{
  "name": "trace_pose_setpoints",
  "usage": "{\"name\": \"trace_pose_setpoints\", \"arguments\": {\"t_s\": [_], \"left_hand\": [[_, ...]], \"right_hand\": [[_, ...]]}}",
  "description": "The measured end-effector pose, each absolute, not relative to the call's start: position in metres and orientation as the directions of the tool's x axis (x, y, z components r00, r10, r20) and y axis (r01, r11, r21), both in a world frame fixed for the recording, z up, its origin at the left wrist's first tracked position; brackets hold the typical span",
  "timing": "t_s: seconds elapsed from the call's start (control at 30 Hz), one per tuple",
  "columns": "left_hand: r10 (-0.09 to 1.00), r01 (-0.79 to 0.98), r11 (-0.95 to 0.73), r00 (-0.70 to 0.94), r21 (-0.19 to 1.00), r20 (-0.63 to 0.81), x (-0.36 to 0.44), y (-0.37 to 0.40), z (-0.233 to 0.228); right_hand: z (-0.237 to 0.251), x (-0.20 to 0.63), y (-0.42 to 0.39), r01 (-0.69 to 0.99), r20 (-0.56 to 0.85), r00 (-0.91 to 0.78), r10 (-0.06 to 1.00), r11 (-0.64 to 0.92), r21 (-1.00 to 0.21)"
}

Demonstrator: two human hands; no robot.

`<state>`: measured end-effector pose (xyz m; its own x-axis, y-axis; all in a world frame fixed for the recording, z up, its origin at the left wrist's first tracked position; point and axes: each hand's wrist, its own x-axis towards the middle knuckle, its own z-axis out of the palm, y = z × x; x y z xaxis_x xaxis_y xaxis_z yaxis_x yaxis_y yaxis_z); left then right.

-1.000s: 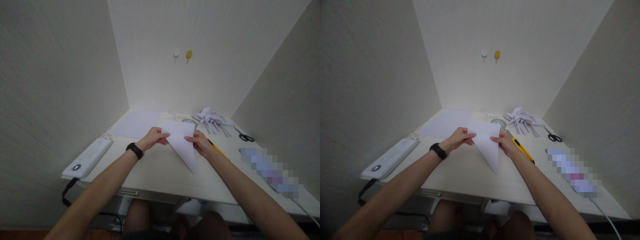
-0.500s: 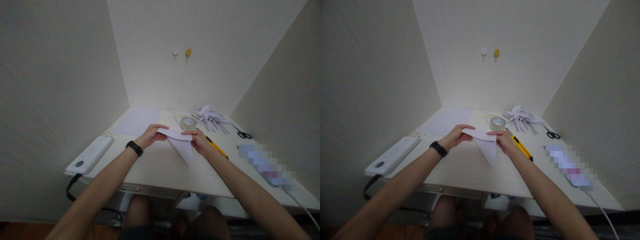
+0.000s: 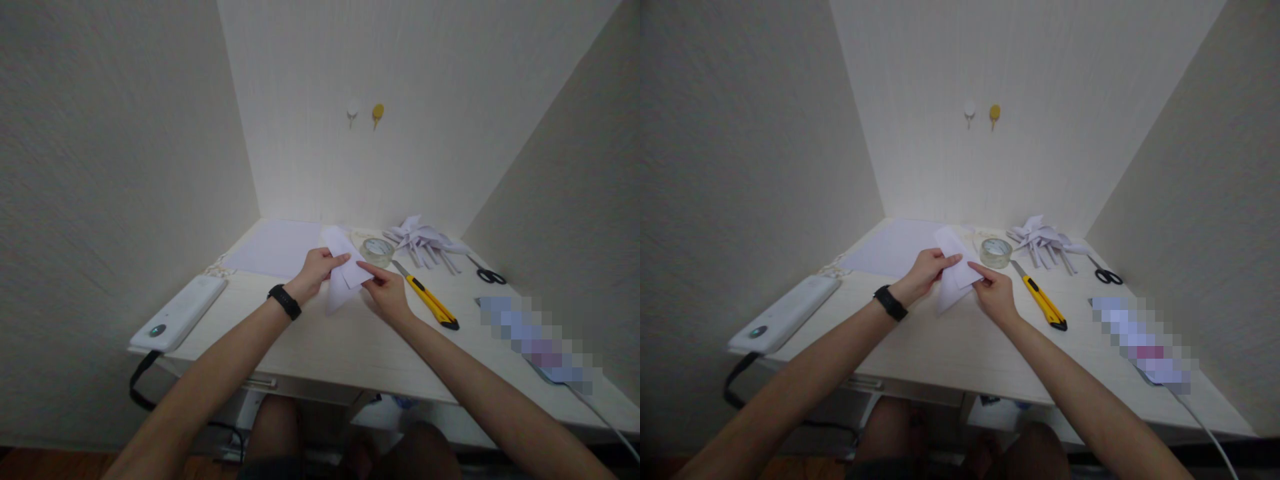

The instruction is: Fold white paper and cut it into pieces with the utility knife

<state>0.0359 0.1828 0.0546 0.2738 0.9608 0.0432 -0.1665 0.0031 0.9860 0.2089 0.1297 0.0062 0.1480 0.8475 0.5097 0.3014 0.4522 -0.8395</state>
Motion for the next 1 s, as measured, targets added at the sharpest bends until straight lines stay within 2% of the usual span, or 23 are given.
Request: {"name": "trace_pose_setpoints", "arguments": {"t_s": [0.1,0.2,0.27,0.37,0.53,0.83,1.0], "left_hand": [[0.947,0.01,-0.172,0.277,0.985,0.162,0.027,0.198,0.074],[0.874,0.275,-0.44,0.349,0.855,0.338,0.017,0.209,0.091],[0.812,0.371,-0.539,0.465,0.756,0.352,0.016,0.208,0.096],[0.737,0.415,-0.619,0.6,0.666,0.311,0.022,0.199,0.092],[0.701,0.397,-0.637,0.655,0.661,0.281,0.033,0.183,0.079],[0.761,0.361,-0.588,0.551,0.724,0.343,0.037,0.17,0.075],[0.787,0.255,-0.458,0.562,0.852,0.255,0.044,0.163,0.073]], "right_hand": [[0.013,0.214,0.128,0.329,0.584,0.048,0.811,0.539,-0.775],[0.02,0.22,0.129,0.387,0.669,0.04,0.742,0.606,-0.695],[0.023,0.223,0.131,0.402,0.673,0.06,0.737,0.599,-0.692],[0.026,0.226,0.136,0.323,0.616,0.091,0.782,0.562,-0.761],[0.032,0.228,0.135,0.243,0.576,0.096,0.812,0.542,-0.805],[0.037,0.226,0.127,0.205,0.537,0.191,0.822,0.502,-0.84],[0.046,0.224,0.122,0.163,0.503,0.255,0.826,0.476,-0.864]]}}
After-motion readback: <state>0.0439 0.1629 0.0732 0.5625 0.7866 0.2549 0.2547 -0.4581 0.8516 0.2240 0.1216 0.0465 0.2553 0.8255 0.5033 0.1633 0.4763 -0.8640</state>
